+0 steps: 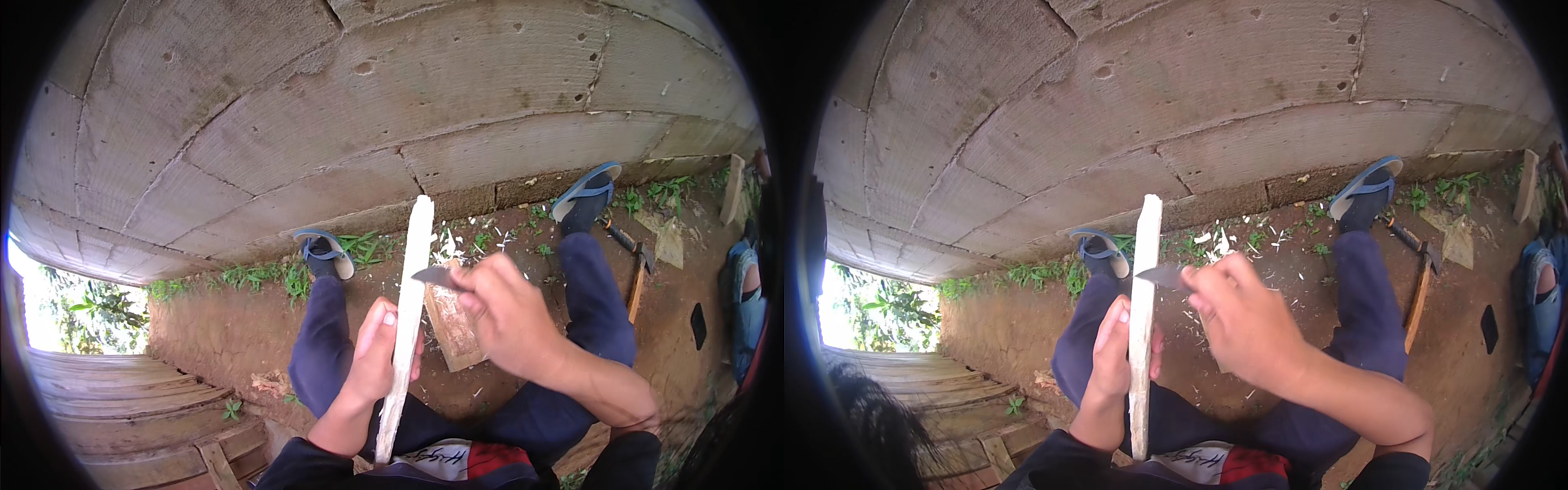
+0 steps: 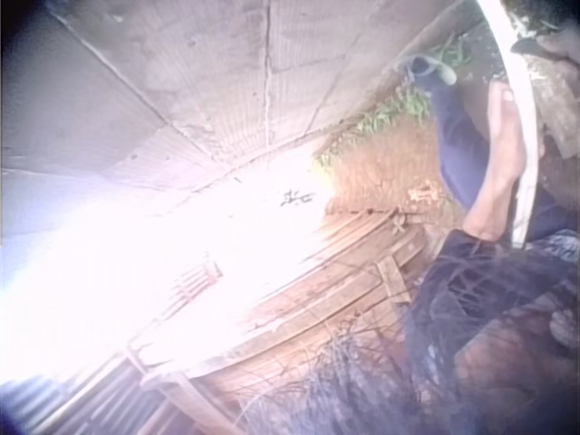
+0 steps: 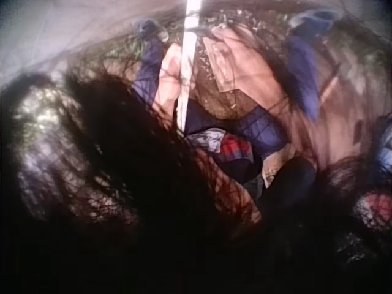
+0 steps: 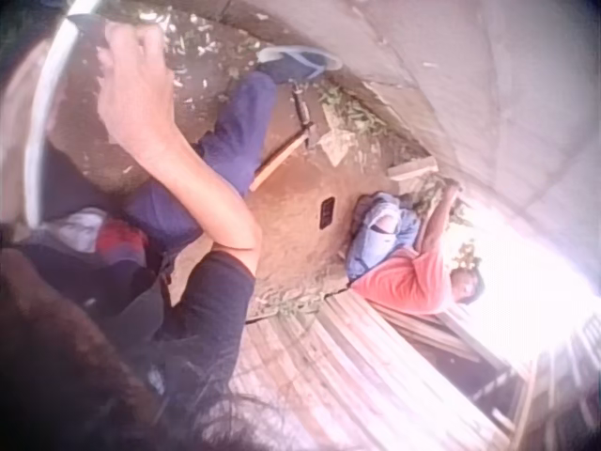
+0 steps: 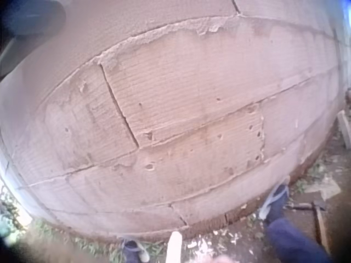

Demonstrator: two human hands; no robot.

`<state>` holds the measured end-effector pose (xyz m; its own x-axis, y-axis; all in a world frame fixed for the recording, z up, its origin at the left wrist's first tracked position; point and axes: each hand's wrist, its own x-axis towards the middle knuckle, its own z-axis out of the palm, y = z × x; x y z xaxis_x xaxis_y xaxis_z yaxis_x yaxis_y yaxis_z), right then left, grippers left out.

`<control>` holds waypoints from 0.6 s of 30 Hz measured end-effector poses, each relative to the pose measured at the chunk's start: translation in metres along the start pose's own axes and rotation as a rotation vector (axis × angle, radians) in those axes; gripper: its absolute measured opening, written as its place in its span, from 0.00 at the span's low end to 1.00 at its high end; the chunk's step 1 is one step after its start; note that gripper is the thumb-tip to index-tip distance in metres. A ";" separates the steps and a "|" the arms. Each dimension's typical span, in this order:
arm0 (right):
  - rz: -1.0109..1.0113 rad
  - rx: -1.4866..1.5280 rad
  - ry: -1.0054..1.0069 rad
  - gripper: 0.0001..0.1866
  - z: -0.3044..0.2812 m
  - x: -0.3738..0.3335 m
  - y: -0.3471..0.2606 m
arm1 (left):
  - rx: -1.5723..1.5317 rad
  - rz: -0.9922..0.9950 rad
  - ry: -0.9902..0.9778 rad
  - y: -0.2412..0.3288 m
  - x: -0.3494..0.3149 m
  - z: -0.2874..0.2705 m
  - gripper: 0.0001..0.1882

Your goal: The person sits on the ground and uses a knife to shave and carve a long piece of light-colored wood. They hold the wood in their left hand and carefully remove thin shavings with the knife in their right hand, working on the wood's surface.

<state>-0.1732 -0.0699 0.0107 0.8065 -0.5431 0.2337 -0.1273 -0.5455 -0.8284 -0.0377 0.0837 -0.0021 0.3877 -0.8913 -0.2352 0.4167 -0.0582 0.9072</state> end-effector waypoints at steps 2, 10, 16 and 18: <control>-0.008 0.022 -0.048 0.12 0.002 -0.006 -0.009 | -0.019 0.006 -0.013 0.002 -0.004 -0.001 0.14; 0.025 0.022 -0.033 0.11 0.000 -0.004 -0.012 | 0.039 0.024 0.018 0.004 -0.003 0.001 0.15; 0.090 0.105 -0.043 0.13 -0.003 -0.001 -0.009 | 0.015 -0.002 0.034 0.004 -0.003 -0.001 0.15; 0.108 0.177 -0.065 0.14 -0.003 0.000 -0.010 | 0.041 0.005 0.065 0.008 -0.004 0.000 0.15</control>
<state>-0.1735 -0.0665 0.0209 0.8298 -0.5471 0.1100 -0.1164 -0.3624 -0.9247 -0.0360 0.0866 0.0058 0.4425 -0.8606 -0.2519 0.3816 -0.0735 0.9214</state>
